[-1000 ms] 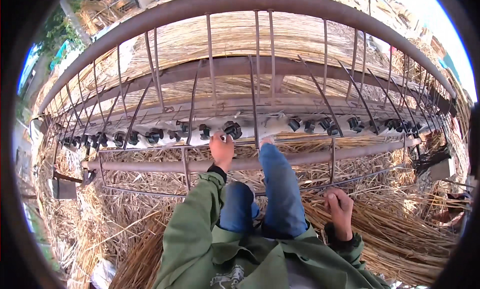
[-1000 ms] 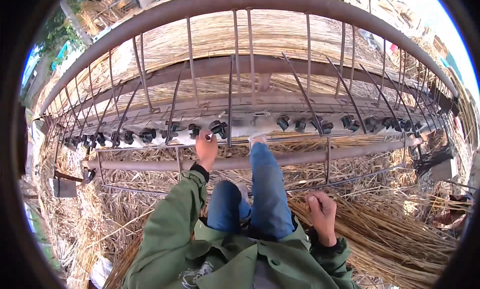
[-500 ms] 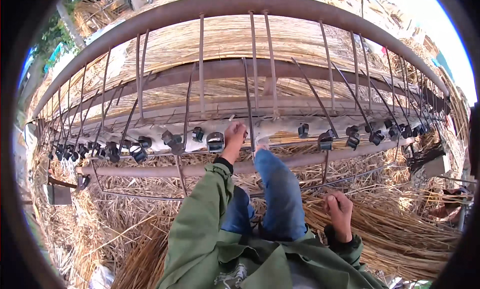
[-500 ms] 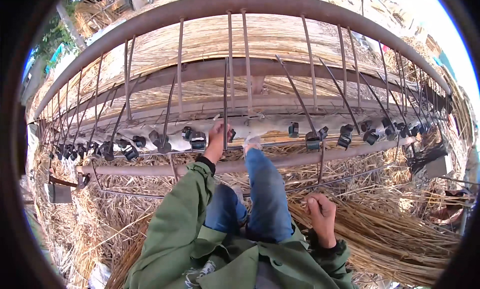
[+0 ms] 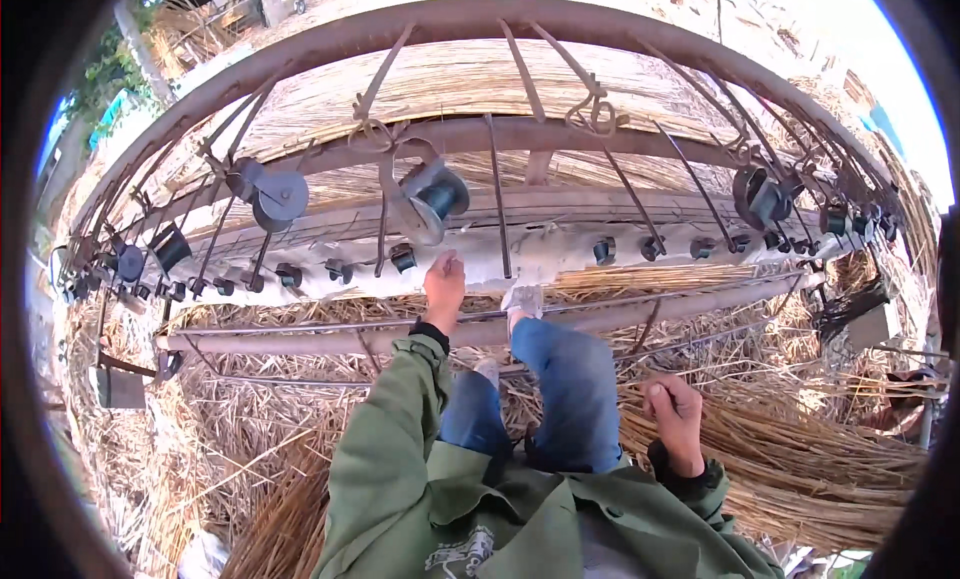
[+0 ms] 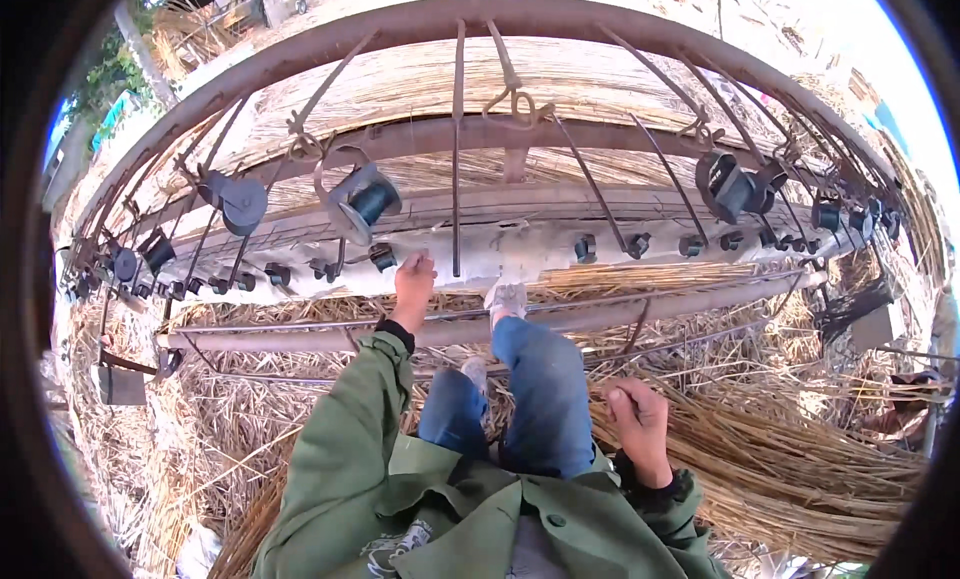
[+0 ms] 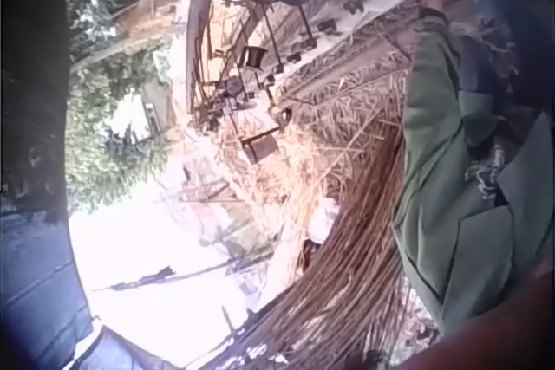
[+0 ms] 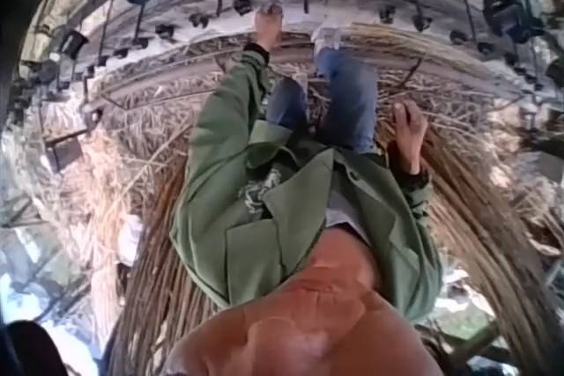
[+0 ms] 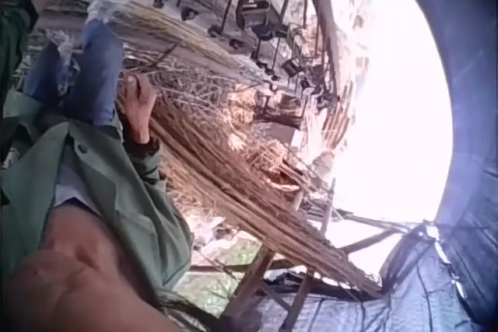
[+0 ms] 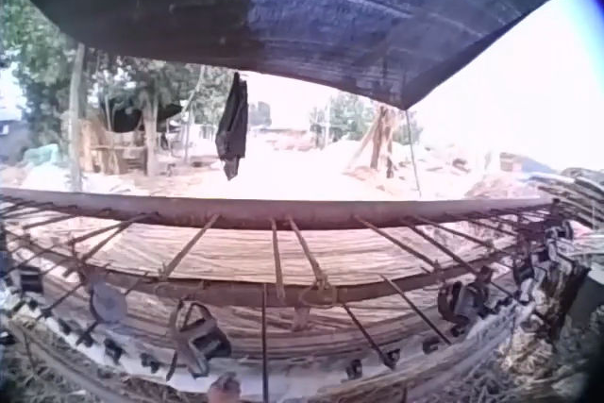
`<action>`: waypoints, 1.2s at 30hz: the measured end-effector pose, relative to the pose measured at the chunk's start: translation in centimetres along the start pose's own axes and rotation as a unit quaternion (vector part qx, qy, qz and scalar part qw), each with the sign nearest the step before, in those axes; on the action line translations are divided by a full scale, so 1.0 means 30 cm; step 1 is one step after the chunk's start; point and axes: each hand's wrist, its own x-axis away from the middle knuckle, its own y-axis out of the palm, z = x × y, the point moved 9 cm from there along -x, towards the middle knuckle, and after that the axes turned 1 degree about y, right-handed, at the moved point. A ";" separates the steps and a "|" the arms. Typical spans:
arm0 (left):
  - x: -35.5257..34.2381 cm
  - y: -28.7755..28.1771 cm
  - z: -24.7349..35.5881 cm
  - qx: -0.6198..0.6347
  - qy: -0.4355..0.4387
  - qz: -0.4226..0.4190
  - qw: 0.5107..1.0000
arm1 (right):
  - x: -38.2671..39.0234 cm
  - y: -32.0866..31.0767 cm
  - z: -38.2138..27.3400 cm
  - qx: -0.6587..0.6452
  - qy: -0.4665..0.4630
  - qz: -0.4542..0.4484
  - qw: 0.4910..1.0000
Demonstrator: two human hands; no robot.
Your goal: Operating a mechanical reed-weaving machine by feeding individual reeds into the frame and managing the binding mechanism.
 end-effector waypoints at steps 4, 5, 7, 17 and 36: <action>-0.013 0.019 -0.013 -0.027 0.002 0.015 1.000 | 0.043 -0.043 -0.001 -0.022 0.007 0.025 0.999; -0.018 0.021 -0.028 -0.027 -0.010 -0.005 1.000 | 0.048 -0.046 -0.002 -0.025 0.007 0.026 0.999; -0.010 0.030 -0.064 0.008 -0.043 -0.040 0.998 | 0.051 -0.049 -0.009 -0.031 0.006 0.024 0.999; 0.479 -0.270 -0.197 0.164 -0.159 -0.052 0.972 | -0.016 0.137 -0.070 0.073 -0.088 -0.090 0.989; 2.174 -1.626 -0.537 0.399 -0.269 0.639 0.600 | -0.368 0.551 0.189 0.339 -0.133 -0.404 0.839</action>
